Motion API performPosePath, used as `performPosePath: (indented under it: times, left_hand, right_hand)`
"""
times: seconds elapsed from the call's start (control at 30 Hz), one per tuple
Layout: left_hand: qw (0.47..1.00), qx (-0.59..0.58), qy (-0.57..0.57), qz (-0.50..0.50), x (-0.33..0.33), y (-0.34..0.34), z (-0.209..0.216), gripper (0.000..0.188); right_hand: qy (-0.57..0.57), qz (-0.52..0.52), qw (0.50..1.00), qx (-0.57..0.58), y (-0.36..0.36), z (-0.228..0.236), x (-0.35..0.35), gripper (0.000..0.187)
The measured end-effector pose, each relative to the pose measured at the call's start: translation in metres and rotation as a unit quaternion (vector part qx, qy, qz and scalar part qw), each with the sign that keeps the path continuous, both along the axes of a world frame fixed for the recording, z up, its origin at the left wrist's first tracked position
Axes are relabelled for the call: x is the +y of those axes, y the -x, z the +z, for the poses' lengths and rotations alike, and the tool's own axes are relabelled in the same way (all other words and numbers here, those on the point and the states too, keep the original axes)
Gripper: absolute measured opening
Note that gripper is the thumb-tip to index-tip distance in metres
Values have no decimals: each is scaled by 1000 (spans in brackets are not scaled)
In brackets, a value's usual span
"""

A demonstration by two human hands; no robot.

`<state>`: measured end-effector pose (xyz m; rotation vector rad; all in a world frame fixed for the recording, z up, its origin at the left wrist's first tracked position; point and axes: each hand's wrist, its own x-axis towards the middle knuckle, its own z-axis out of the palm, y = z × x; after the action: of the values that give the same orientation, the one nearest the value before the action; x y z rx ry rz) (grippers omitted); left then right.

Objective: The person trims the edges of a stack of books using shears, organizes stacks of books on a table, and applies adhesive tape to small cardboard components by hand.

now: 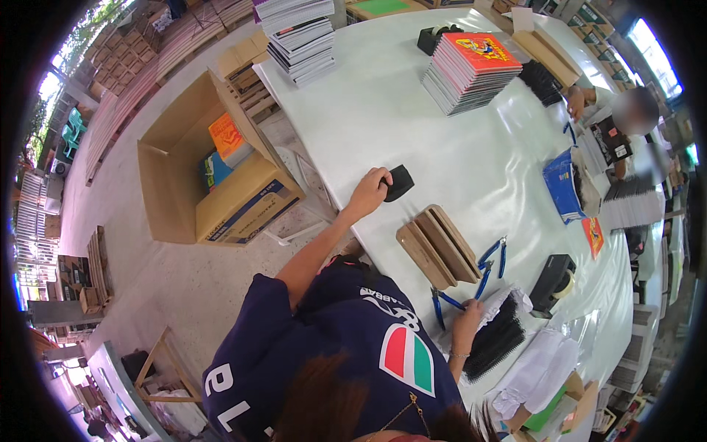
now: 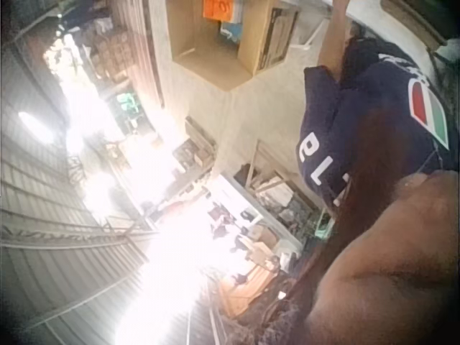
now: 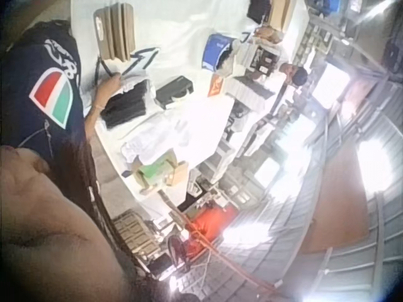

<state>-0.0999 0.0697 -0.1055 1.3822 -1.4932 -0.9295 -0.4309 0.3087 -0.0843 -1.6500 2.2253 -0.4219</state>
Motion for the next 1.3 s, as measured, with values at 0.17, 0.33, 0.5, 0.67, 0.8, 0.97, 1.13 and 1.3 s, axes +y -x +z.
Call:
performPosePath:
  times: [0.17,0.33,0.5,0.67,0.8,0.97,1.13,1.3]
  left_hand:
    - [991,-124,49,-19,2,-9,-1,15]
    - [993,-97,47,-39,8,3,-10,20]
    - [986,-115,-5,-119,9,9,2,16]
    - [983,-112,128,-63,5,5,1,16]
    - [945,-128,292,75,2,-32,92,15]
    - [763,-214,456,404,5,-171,173,24]
    - [745,-21,260,615,-18,-363,90,45]
    - [767,133,-211,591,11,-470,-52,91]
  right_hand:
    - [-4,-23,999,-37,3,33,-1,25]
    - [-26,6,999,-37,9,42,1,24]
    - [-83,29,996,-33,17,71,8,26]
    - [-32,48,998,-7,55,51,25,28]
    - [-112,-179,967,-141,37,70,6,32]
    - [4,-107,988,-109,27,76,-19,24]
    - [141,-175,970,-94,-18,121,-69,16]
    - [303,-69,946,-91,-64,126,-126,15]
